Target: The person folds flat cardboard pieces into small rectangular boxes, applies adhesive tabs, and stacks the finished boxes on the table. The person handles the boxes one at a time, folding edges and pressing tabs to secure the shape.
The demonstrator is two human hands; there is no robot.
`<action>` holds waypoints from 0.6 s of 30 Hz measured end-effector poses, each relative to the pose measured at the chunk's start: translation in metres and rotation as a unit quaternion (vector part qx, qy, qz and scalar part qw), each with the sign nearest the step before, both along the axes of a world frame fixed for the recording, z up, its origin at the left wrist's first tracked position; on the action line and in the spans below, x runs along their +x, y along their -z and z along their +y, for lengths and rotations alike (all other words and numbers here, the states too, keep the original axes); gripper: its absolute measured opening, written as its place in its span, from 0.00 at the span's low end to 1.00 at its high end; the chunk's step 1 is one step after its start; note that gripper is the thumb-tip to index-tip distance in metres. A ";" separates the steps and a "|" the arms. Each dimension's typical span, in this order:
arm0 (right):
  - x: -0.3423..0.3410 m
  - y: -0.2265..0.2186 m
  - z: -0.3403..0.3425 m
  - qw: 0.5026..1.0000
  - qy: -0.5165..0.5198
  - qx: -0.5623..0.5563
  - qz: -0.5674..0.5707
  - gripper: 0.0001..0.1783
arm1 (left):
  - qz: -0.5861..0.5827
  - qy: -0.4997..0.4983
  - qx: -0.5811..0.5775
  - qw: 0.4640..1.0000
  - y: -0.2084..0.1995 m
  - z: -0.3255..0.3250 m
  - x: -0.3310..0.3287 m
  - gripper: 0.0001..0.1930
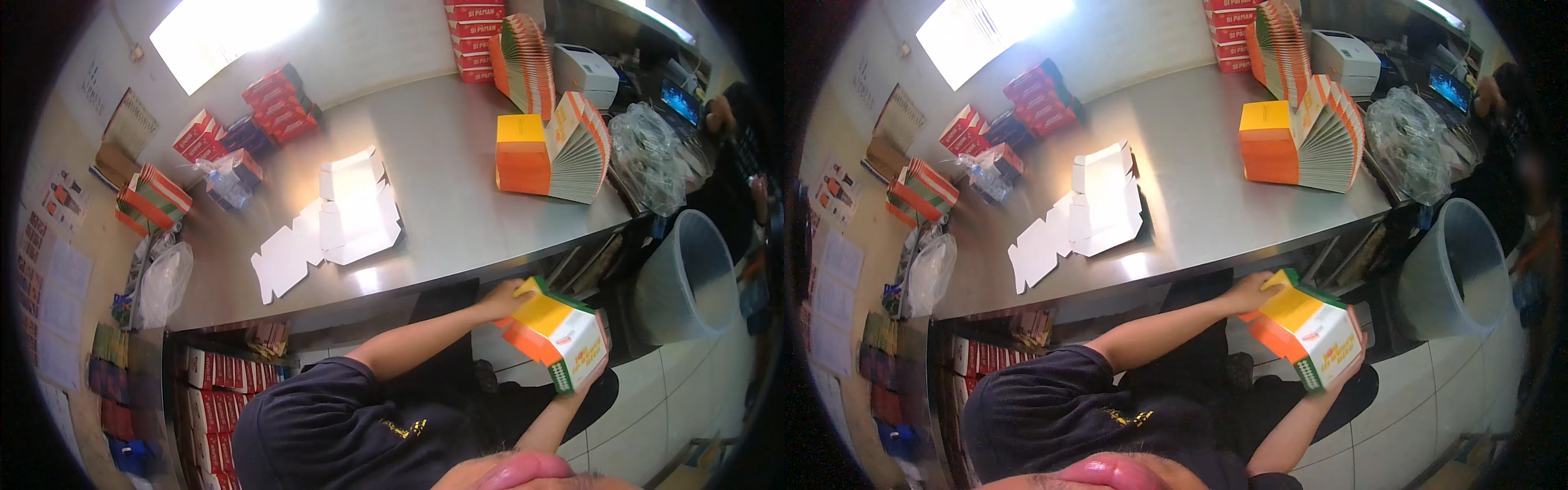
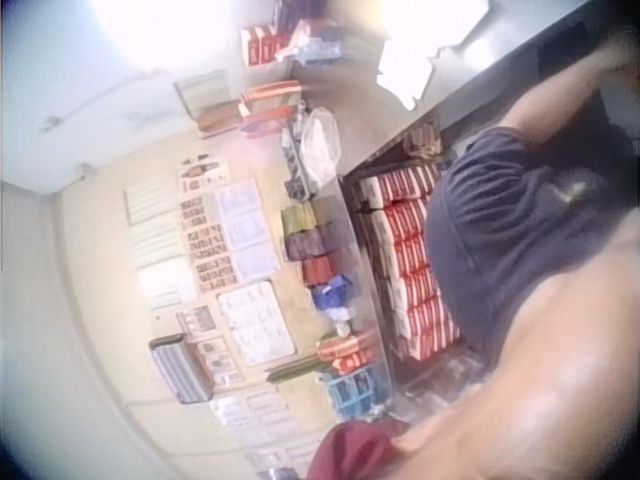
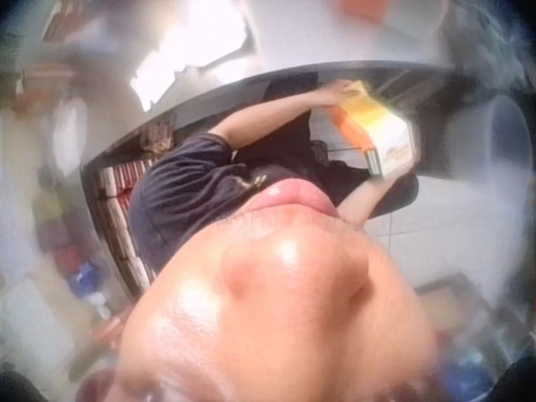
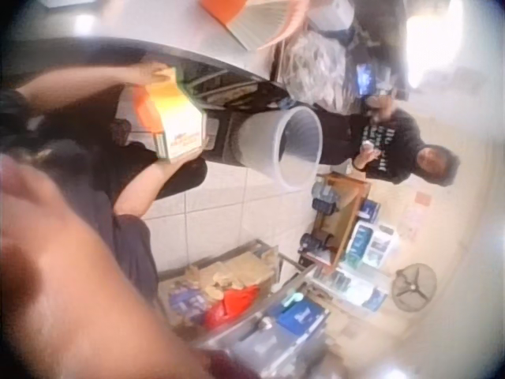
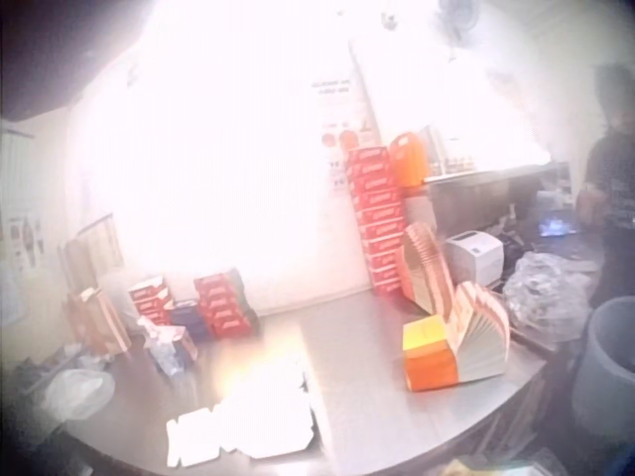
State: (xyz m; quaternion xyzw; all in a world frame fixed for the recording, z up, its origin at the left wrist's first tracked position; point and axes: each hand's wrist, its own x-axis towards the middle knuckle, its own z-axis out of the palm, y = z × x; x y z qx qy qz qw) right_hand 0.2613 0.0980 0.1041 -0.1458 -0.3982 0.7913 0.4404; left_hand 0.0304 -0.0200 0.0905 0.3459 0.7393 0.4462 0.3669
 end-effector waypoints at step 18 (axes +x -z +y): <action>-0.078 0.070 -0.037 0.777 -0.072 0.505 -0.369 0.36 | -0.287 -0.113 -0.048 0.950 0.119 0.009 -0.034 0.28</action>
